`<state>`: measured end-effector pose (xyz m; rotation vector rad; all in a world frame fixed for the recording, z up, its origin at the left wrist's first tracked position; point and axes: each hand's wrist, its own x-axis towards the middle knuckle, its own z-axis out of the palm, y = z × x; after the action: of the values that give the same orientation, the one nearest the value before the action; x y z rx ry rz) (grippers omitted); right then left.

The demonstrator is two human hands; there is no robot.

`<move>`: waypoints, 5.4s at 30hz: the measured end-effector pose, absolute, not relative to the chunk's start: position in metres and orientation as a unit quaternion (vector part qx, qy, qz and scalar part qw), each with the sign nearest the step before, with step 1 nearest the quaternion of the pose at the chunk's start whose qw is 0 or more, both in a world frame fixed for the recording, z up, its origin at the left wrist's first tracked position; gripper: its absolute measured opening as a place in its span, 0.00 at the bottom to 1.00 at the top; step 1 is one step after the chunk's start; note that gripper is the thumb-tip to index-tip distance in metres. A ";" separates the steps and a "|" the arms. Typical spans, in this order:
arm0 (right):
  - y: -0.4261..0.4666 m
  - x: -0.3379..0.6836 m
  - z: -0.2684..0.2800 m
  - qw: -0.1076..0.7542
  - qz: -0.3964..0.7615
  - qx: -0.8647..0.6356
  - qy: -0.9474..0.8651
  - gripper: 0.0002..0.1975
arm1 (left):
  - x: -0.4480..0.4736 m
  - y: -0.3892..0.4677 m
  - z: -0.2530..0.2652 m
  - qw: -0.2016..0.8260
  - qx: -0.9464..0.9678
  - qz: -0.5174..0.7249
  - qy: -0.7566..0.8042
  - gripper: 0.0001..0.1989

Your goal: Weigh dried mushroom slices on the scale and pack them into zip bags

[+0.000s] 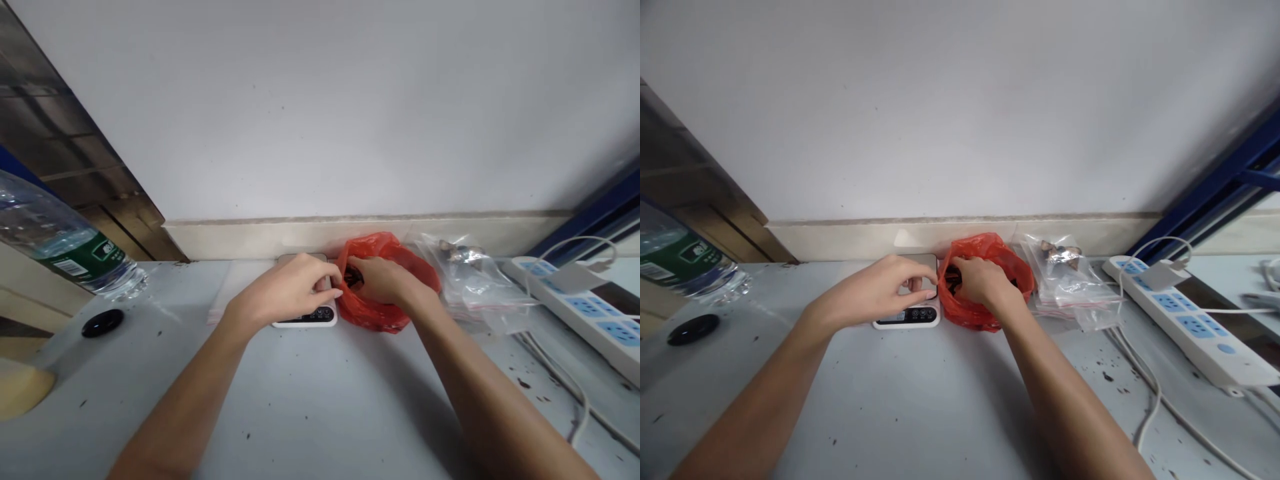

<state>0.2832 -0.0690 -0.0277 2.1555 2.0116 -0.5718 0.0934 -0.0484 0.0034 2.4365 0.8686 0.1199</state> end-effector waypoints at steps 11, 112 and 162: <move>-0.067 0.284 -0.030 0.074 -0.180 0.721 0.665 0.22 | 0.092 -0.051 0.004 0.273 0.907 0.045 0.318 0.10; -0.075 0.299 0.026 -0.160 -0.105 0.728 0.659 0.05 | 0.013 0.010 -0.017 0.237 0.774 -0.252 0.530 0.21; -0.040 0.289 -0.018 -0.041 -0.208 0.755 0.621 0.11 | 0.018 0.003 -0.006 0.241 0.809 -0.169 0.508 0.25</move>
<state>0.2886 -0.0399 -0.0177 2.4345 2.0020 -0.6715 0.0177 0.0029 -0.0057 2.2144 1.3910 -0.4617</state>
